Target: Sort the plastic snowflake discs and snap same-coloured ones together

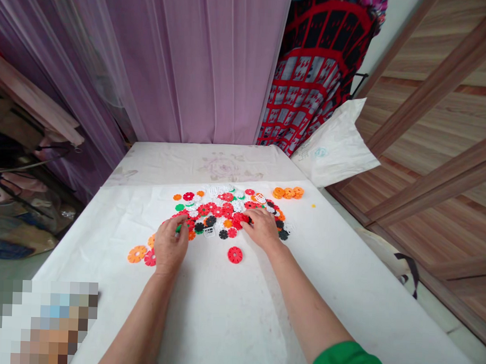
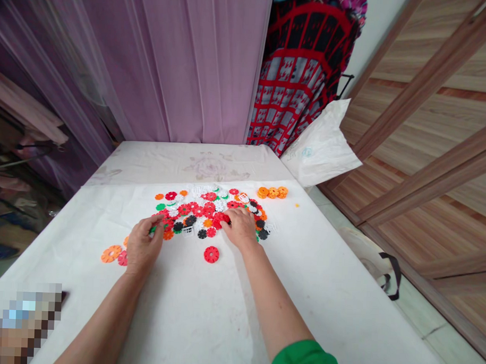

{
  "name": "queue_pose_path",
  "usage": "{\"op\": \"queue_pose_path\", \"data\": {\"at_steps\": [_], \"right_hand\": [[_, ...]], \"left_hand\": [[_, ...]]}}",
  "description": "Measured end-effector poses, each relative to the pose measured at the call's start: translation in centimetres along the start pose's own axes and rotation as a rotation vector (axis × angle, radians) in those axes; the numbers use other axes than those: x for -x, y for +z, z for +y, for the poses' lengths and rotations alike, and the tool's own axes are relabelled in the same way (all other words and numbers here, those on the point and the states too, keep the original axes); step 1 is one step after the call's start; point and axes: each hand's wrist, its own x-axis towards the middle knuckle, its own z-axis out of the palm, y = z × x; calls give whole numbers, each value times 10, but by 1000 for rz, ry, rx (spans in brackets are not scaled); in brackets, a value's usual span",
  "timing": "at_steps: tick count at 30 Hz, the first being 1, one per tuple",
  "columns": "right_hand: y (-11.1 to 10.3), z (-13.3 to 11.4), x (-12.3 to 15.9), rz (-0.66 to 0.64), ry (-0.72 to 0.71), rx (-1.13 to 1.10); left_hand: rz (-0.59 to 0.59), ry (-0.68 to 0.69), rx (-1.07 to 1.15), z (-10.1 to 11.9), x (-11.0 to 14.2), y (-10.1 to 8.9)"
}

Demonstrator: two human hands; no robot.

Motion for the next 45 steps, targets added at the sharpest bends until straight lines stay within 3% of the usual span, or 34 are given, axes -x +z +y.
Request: {"op": "queue_pose_path", "data": {"at_steps": [4,11,19,22,26,30,35,45], "right_hand": [[2,-6,-7,-74,32,-34],[9,1,-12,-70,132,-185],[3,-1,-16,-120,103,-125],[1,-3,-16,-76,62,-124],[-3,-9,4,44,92,-317],[-1,-21,48,34,82,-570],[8,-32,86,65,-36,-478],[8,-35,87,79,-125,-358]], "left_hand": [[-11,-9,7,2,0,-1],[-14,-2,13,2,-1,-1],[-24,-3,17,2,-2,-1],[-31,-15,17,2,-1,-1],[-36,-39,20,2,0,0],[-51,-49,38,2,0,0],[-61,-55,51,4,0,0],[-55,-40,53,2,2,1]]}}
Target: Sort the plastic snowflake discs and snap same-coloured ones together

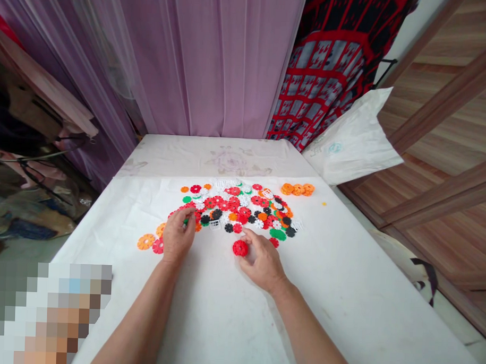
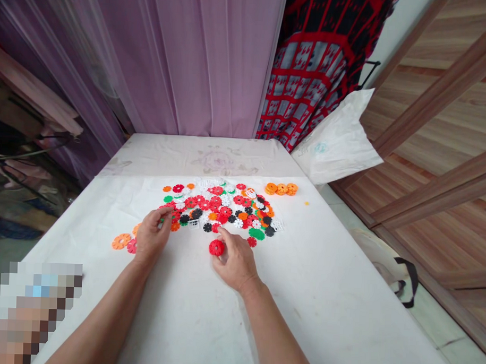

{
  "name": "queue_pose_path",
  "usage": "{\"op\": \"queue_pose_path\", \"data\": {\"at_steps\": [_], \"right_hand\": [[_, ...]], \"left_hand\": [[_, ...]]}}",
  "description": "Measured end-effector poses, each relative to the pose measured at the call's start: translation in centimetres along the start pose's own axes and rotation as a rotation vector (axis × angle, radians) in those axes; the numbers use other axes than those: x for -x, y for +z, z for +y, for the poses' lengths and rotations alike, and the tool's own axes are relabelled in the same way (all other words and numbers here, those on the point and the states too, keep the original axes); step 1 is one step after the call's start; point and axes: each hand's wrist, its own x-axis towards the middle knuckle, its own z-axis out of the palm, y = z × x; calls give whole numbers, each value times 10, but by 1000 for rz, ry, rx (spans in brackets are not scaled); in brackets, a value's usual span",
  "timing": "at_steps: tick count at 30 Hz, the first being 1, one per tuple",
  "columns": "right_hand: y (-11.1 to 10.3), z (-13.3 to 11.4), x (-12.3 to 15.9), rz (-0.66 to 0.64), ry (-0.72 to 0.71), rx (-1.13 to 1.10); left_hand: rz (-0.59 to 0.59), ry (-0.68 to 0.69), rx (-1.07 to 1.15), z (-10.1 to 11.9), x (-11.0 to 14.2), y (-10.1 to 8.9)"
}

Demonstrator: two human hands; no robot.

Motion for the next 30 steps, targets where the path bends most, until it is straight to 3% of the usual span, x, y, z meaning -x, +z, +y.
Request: {"op": "queue_pose_path", "data": {"at_steps": [30], "right_hand": [[1,-2,-2,-41,5,90]], "left_hand": [[-16,-34,4,1,-1,0]]}}
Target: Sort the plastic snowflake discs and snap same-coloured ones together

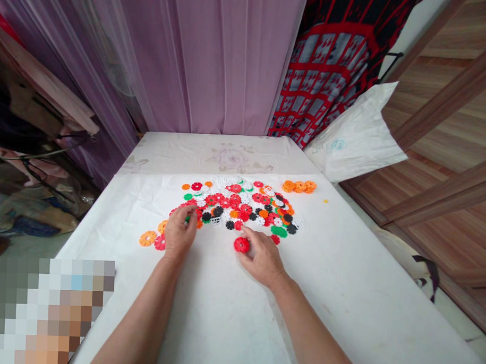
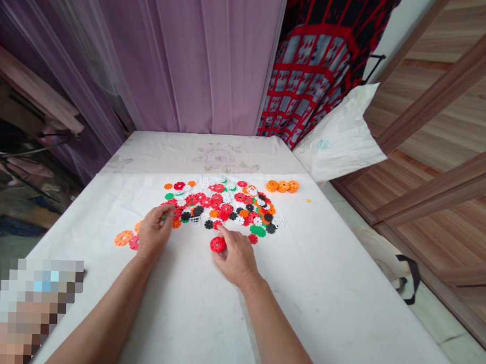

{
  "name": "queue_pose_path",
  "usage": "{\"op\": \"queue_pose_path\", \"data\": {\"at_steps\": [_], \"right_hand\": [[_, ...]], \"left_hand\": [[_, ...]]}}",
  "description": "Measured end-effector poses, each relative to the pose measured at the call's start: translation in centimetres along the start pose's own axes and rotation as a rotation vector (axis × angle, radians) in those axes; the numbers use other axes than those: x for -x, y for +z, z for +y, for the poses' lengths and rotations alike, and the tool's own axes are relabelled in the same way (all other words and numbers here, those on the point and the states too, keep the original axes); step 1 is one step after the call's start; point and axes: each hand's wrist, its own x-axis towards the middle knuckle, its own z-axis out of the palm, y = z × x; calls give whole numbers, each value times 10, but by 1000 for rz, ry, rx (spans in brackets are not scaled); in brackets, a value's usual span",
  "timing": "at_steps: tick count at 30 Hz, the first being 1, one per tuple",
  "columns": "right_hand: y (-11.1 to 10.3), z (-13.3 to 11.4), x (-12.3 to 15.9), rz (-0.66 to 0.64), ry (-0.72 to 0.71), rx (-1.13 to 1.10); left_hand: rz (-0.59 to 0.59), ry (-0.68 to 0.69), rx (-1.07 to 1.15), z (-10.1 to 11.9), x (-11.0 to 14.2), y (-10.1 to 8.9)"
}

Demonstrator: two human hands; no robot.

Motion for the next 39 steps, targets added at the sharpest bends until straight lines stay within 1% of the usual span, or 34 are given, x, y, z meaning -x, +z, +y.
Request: {"op": "queue_pose_path", "data": {"at_steps": [9,17,20,24,26,29,32,34,39], "right_hand": [[1,1,0,2,-11,-27],[3,0,-3,-25,18,28],[4,5,-5,-3,111,-89],[1,13,-5,-14,239,-375],[-1,16,-6,-30,269,-467],[-2,17,-6,-46,283,-519],[-2,17,-5,-54,264,-488],[-1,16,-5,-56,238,-427],[4,14,-3,-24,124,-261]], "left_hand": [[5,2,-8,0,0,0],[9,9,6,0,1,0],[1,9,4,1,1,-1],[-6,14,-1,1,0,-1],[-4,19,0,0,0,0],[2,26,-1,-1,1,1],[1,33,-3,-1,0,1],[0,38,-1,-1,0,1],[6,40,3,-2,1,2]]}}
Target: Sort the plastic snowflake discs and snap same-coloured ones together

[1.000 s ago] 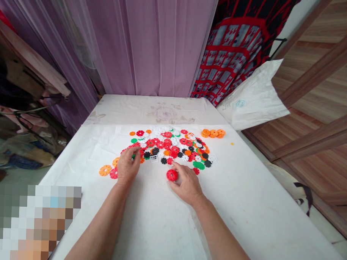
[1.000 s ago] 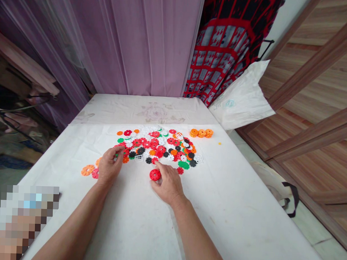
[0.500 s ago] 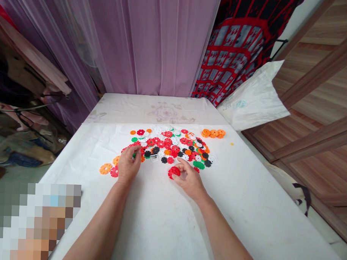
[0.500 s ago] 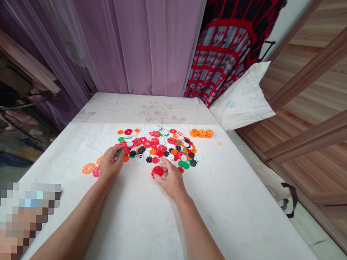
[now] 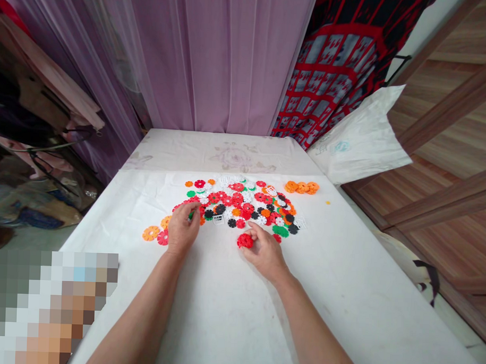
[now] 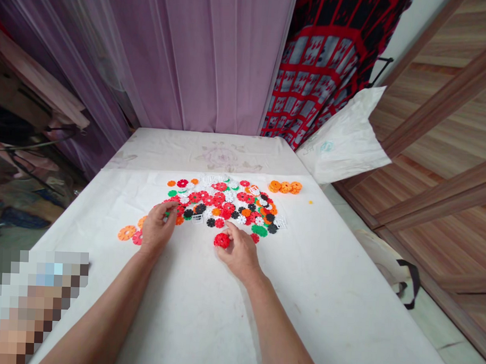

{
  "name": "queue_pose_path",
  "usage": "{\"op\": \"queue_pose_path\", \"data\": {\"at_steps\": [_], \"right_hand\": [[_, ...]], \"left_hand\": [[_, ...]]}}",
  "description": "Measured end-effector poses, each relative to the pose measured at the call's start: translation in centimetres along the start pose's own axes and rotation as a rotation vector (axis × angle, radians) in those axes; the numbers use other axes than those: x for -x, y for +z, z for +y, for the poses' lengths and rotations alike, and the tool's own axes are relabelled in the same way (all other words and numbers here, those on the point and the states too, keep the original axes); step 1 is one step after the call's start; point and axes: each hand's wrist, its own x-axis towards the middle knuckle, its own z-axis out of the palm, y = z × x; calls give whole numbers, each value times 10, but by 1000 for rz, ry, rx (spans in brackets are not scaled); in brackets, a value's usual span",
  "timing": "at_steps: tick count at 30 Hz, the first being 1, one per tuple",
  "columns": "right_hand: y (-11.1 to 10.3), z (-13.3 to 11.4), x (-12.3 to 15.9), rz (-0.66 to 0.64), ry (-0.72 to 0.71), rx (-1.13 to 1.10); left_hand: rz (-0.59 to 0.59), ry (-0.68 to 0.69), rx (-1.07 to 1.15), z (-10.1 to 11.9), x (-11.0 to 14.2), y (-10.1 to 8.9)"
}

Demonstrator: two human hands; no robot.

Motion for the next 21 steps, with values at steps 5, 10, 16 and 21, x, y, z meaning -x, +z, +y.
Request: {"op": "queue_pose_path", "data": {"at_steps": [5,10,16,21], "right_hand": [[3,0,1,33,-73,89],[3,-3,1,43,-77,112],[2,-2,1,29,-61,74],[0,-1,1,23,-63,29]], "left_hand": [[-2,-6,-3,-1,0,1],[-4,-3,0,0,0,0],[-10,-4,-1,0,0,-1],[-9,-1,-10,0,0,0]]}}
